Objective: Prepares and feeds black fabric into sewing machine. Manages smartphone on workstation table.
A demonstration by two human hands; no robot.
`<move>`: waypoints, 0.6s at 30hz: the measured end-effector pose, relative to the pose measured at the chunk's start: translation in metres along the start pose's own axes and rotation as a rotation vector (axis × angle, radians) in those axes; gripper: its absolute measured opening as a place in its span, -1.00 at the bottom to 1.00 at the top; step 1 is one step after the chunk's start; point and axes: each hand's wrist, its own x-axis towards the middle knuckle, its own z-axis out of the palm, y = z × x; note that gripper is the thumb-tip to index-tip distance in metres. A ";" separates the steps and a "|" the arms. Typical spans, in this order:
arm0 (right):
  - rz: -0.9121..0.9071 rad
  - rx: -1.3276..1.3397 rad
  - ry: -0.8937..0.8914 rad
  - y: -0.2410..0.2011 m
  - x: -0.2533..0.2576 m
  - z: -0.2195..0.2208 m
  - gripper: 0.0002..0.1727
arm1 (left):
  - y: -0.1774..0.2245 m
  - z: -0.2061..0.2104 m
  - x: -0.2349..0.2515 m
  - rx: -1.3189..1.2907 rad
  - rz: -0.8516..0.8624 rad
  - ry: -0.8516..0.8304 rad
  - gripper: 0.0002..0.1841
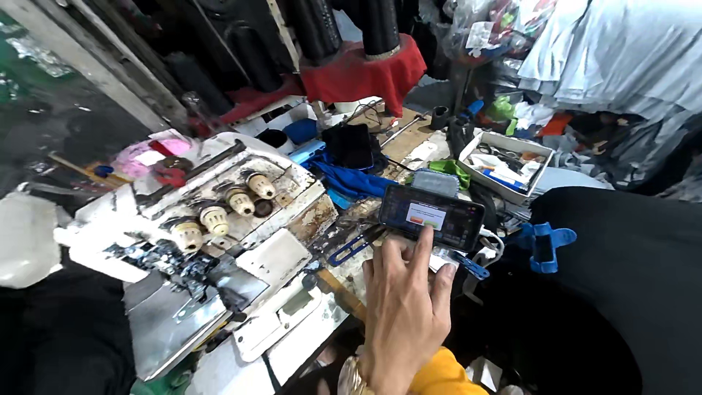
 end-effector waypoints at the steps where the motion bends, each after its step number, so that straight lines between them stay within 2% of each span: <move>1: 0.038 0.033 0.030 -0.006 -0.002 -0.002 -0.52 | -0.005 -0.010 -0.010 -0.047 0.009 0.041 -0.43; 3: 0.088 0.116 0.099 -0.019 -0.010 -0.010 -0.66 | -0.020 -0.036 -0.038 -0.149 -0.042 0.083 -0.51; 4: -0.061 0.167 0.234 -0.002 -0.012 -0.001 -0.73 | -0.031 -0.052 -0.055 -0.208 -0.083 0.074 -0.55; 6: -0.252 0.277 0.328 0.011 -0.015 0.000 -0.80 | -0.059 -0.087 -0.091 -0.297 -0.124 0.004 -0.64; 8: -0.257 0.301 0.319 0.001 -0.024 -0.008 -0.85 | -0.087 -0.134 -0.133 -0.274 -0.150 -0.084 -0.72; 10: -0.271 0.288 0.319 -0.003 -0.027 -0.014 -0.87 | -0.111 -0.189 -0.171 -0.112 -0.190 -0.069 -0.75; 12: -0.259 0.293 0.300 -0.002 -0.027 -0.015 -0.84 | -0.126 -0.238 -0.197 0.110 -0.264 0.056 -0.76; 14: -0.228 0.286 0.283 -0.003 -0.027 -0.015 -0.78 | -0.142 -0.269 -0.206 0.347 -0.358 0.171 -0.72; 15: -0.215 0.275 0.276 -0.003 -0.027 -0.014 -0.76 | -0.153 -0.278 -0.208 0.465 -0.400 0.172 -0.67; 18: -0.206 0.221 0.289 -0.009 -0.029 -0.011 -0.71 | -0.198 -0.289 -0.212 0.709 -0.421 0.010 -0.58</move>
